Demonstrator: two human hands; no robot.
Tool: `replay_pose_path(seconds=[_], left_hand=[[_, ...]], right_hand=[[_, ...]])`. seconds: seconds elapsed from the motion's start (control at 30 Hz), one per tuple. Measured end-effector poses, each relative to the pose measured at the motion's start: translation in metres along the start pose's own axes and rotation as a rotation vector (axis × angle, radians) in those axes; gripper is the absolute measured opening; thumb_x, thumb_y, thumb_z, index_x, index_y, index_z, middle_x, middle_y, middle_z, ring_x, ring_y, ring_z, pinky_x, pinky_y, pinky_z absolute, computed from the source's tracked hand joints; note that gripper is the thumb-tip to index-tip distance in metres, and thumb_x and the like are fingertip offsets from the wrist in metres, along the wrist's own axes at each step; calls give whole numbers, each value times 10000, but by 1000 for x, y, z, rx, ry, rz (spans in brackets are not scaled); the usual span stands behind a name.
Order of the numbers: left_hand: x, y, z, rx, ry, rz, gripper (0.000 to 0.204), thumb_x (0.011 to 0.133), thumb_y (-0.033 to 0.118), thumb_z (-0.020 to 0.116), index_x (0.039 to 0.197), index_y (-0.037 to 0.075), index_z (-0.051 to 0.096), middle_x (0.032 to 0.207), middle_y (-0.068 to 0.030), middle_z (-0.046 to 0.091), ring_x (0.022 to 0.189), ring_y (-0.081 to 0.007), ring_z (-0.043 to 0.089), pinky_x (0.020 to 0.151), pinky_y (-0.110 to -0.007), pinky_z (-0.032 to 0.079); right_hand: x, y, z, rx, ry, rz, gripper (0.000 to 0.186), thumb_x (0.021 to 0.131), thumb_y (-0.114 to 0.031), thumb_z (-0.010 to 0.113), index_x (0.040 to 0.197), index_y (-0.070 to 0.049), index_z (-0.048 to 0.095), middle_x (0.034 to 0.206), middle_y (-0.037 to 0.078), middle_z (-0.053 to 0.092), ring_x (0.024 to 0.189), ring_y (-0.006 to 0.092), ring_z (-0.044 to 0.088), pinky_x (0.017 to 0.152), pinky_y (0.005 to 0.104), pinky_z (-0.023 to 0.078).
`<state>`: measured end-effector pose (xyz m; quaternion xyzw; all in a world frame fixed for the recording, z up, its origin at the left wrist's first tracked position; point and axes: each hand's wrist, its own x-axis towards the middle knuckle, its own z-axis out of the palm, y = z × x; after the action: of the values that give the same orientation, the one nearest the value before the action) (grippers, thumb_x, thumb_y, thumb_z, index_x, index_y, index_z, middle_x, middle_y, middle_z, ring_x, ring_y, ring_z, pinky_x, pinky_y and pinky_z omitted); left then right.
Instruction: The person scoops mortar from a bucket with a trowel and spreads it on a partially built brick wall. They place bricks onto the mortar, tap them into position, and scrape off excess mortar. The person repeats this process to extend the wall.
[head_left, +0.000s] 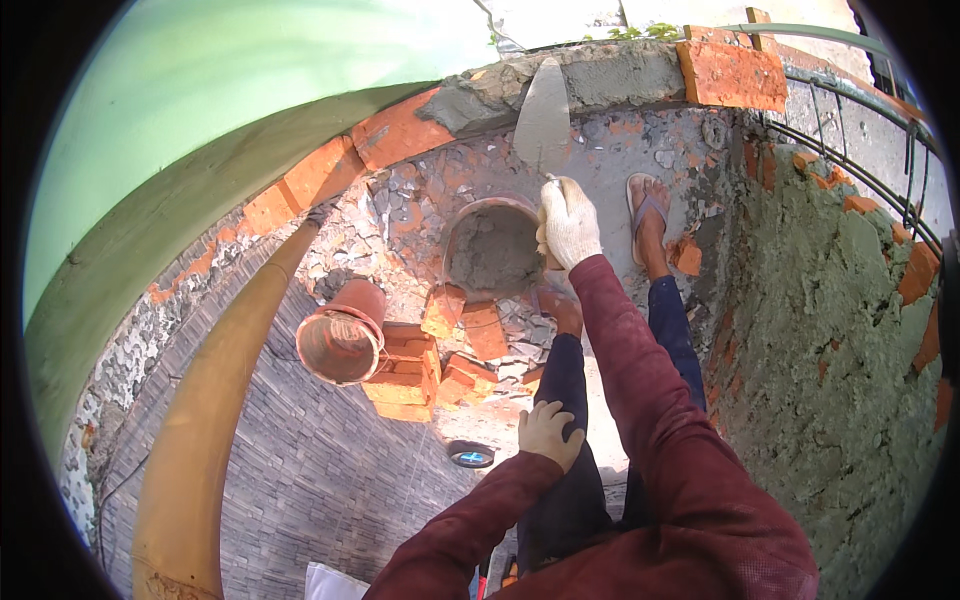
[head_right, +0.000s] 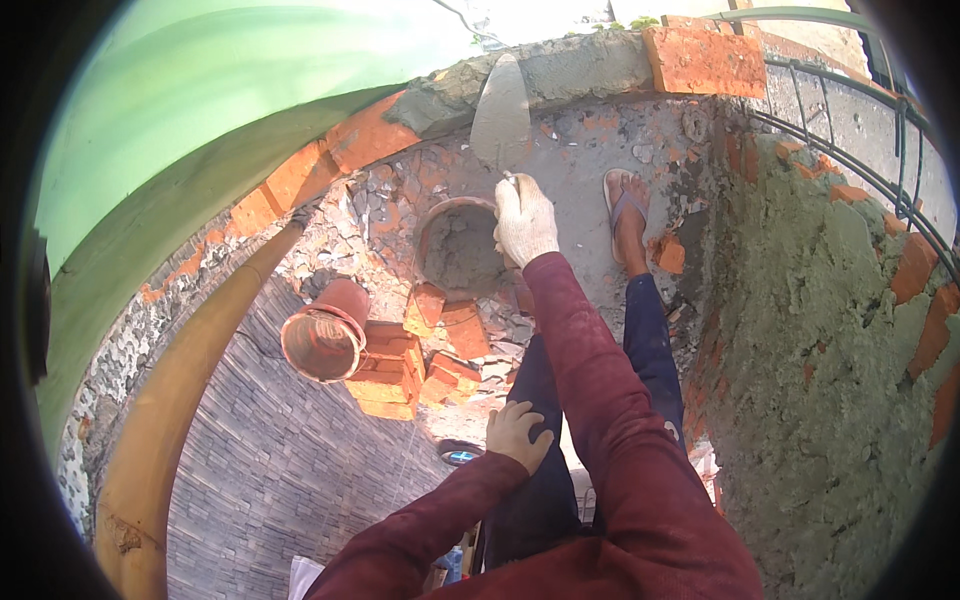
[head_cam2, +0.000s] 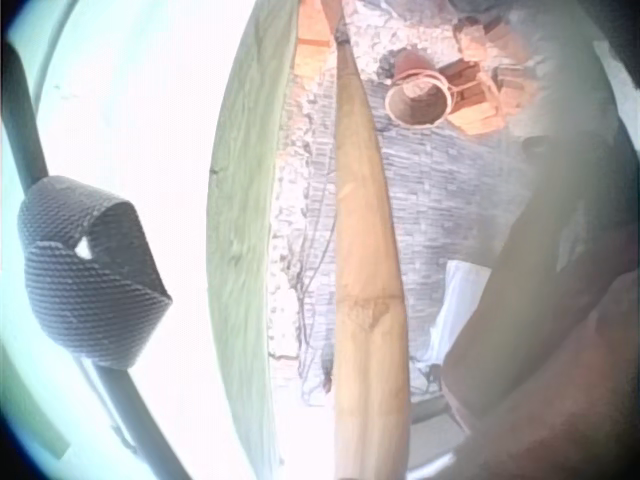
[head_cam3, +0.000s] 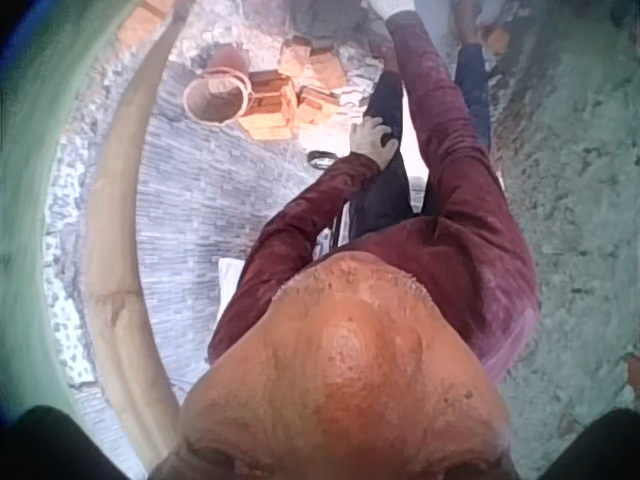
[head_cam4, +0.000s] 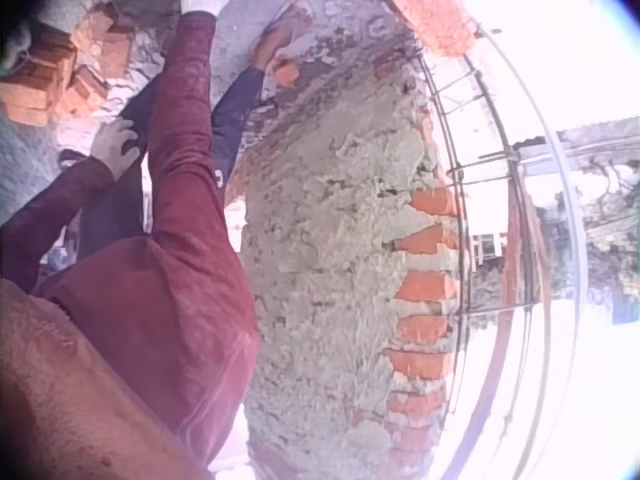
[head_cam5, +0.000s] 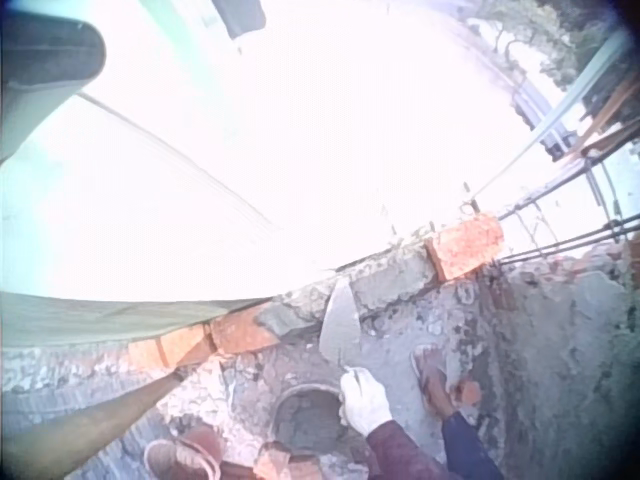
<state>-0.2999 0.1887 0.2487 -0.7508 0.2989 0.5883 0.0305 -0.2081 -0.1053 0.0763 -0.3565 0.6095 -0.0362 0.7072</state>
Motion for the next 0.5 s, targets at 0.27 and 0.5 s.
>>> replay_pose_path(seconds=[0.27,0.5], left_hand=[[0,-3,3,-17,37,12,390,852,353,776,1163,119,759,1403,-141,638,1406,-394,489,1186,-597,327],[4,-7,5,-12,-11,35,378,856,356,759,1144,112,767,1393,-145,652,1394,-383,503,1155,-582,344]], right_hand=[[4,13,44,-158,-11,-3,377,1039,-347,551,1165,-3,637,844,266,704,653,392,729,602,481,570],[14,43,79,-452,75,-289,370,1050,-347,548,1108,9,629,869,262,705,788,447,721,713,507,571]])
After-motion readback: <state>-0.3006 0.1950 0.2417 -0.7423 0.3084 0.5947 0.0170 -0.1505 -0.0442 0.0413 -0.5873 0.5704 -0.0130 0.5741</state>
